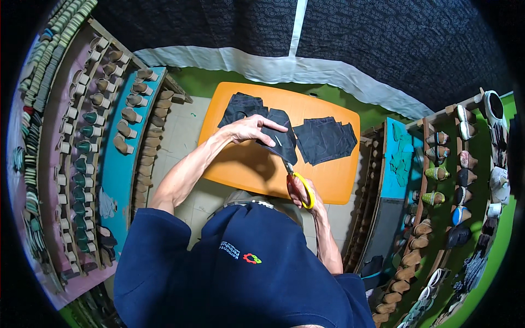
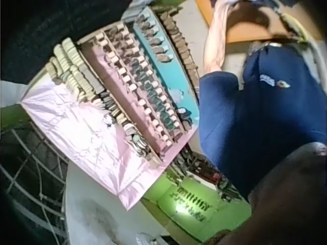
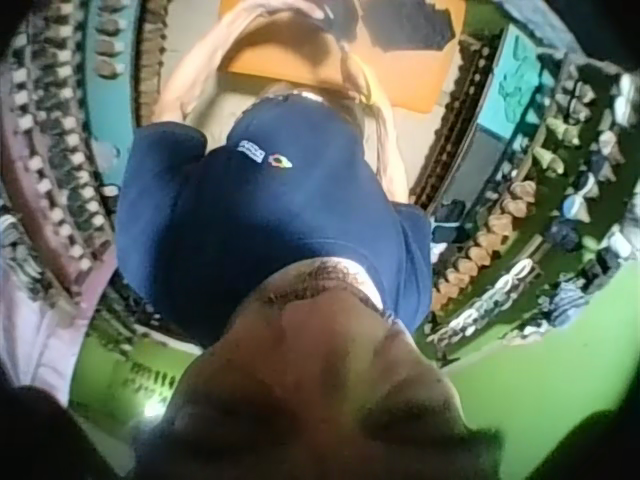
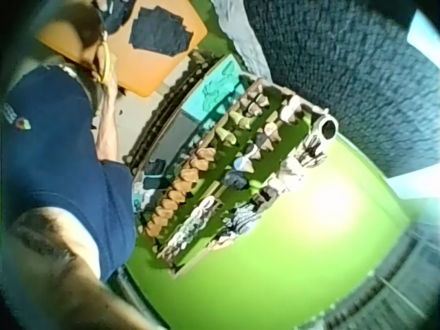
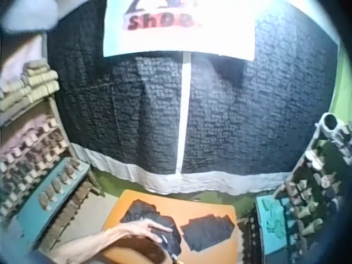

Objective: The person uses yellow-handled scissors to cut black fabric pieces on an orange table. They repeatedly pick up fabric, cut along edges, and place the cut pieces back on the table.

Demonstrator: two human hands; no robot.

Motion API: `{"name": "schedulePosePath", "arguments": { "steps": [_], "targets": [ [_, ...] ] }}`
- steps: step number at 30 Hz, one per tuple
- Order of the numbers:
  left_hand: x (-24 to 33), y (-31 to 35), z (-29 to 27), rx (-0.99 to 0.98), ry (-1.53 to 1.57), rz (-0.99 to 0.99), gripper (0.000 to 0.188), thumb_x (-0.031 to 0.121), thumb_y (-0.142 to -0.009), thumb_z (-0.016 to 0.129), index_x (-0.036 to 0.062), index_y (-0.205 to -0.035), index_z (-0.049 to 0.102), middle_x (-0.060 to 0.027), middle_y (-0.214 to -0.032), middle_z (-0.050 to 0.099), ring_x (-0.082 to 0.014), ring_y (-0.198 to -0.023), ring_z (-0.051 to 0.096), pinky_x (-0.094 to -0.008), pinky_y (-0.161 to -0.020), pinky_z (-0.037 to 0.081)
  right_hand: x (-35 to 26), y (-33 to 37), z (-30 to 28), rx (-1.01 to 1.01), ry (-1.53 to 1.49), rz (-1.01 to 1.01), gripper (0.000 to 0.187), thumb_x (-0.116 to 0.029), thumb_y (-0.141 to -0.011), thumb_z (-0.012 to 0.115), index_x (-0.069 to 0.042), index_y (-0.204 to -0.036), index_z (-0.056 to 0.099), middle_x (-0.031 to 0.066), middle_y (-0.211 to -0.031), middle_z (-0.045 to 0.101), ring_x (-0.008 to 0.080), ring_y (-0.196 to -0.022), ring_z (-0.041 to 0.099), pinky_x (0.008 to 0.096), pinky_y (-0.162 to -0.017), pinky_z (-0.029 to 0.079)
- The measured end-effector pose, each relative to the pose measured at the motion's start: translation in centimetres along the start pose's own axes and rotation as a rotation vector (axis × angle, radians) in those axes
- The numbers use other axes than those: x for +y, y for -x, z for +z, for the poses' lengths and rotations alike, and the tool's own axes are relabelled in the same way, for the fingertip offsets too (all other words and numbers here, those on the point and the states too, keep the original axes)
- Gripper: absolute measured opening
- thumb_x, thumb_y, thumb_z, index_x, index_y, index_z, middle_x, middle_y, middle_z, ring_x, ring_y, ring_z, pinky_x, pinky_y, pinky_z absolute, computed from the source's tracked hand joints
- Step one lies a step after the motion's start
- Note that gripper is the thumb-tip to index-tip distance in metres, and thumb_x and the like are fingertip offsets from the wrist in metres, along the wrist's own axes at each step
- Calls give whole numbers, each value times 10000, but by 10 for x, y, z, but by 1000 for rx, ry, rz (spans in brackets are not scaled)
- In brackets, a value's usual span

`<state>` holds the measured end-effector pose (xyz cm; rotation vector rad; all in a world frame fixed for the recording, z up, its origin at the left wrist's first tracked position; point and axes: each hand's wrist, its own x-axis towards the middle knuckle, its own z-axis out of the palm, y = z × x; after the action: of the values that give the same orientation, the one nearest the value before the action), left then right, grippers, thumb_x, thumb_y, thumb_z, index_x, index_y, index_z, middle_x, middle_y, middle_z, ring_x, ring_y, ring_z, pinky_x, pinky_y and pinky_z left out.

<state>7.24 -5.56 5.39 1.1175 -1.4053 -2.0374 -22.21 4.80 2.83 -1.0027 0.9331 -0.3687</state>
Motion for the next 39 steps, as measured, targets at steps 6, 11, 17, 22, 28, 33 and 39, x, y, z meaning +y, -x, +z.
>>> {"name": "schedulePosePath", "arguments": {
  "steps": [6, 11, 17, 22, 28, 33, 39],
  "targets": [
    [-3, -1, 8, 52, 95, 69, 621, -5, -767, 792, 67, -1354, 604, -28, -1017, 725, -62, -859, 645, -211, -806, 518, 5, 0, 0, 21, -4, -55, 521, -540, -995, 523, -97, -725, 479, -25, -554, 399, 70, -431, 383, 251, -393, 319],
    [-2, 1, 12, 110, 79, 114, 602, 3, -774, 786, 61, -1346, 610, -44, -1069, 716, -77, -911, 650, -221, -844, 516, 5, 0, 3, 36, -13, -90, 521, -538, -997, 521, -95, -725, 488, -22, -552, 410, 71, -428, 389, 251, -387, 327],
    [-5, 0, 7, 111, 164, 131, 577, -17, -777, 745, 49, -1336, 618, -66, -1102, 710, -98, -966, 644, -243, -904, 505, 6, 1, 0, -17, -22, -87, 536, -571, -980, 530, -98, -732, 488, -27, -555, 413, 67, -427, 393, 245, -379, 329],
    [-5, 0, 10, 73, 76, 150, 601, -8, -774, 751, 45, -1353, 600, -85, -1170, 694, -121, -1051, 637, -262, -974, 483, 0, 0, 8, -6, -95, -17, 509, -571, -975, 541, -93, -805, 500, -37, -576, 408, 63, -441, 385, 242, -397, 337],
    [-6, -1, 15, 60, 121, 148, 635, -6, -777, 769, 42, -1379, 575, -81, -1183, 689, -112, -1063, 632, -259, -977, 482, 2, -6, 8, -8, -121, -46, 502, -569, -978, 537, -89, -836, 503, -37, -577, 397, 65, -457, 376, 240, -412, 337],
    [-5, 0, 20, 93, 161, 182, 665, -15, -775, 782, 54, -1397, 558, -73, -1176, 690, -99, -1036, 636, -247, -948, 496, 6, -6, 4, 14, -108, -26, 529, -597, -973, 521, -88, -830, 510, -30, -569, 405, 75, -448, 389, 246, -407, 340],
    [-17, -4, 25, 156, 206, 239, 688, -34, -786, 768, 62, -1423, 528, -83, -1208, 681, -119, -1084, 631, -262, -990, 483, 4, -7, 4, 66, -32, -39, 567, -626, -966, 503, -86, -794, 508, -13, -562, 430, 82, -430, 397, 254, -399, 342]
  ]
}}
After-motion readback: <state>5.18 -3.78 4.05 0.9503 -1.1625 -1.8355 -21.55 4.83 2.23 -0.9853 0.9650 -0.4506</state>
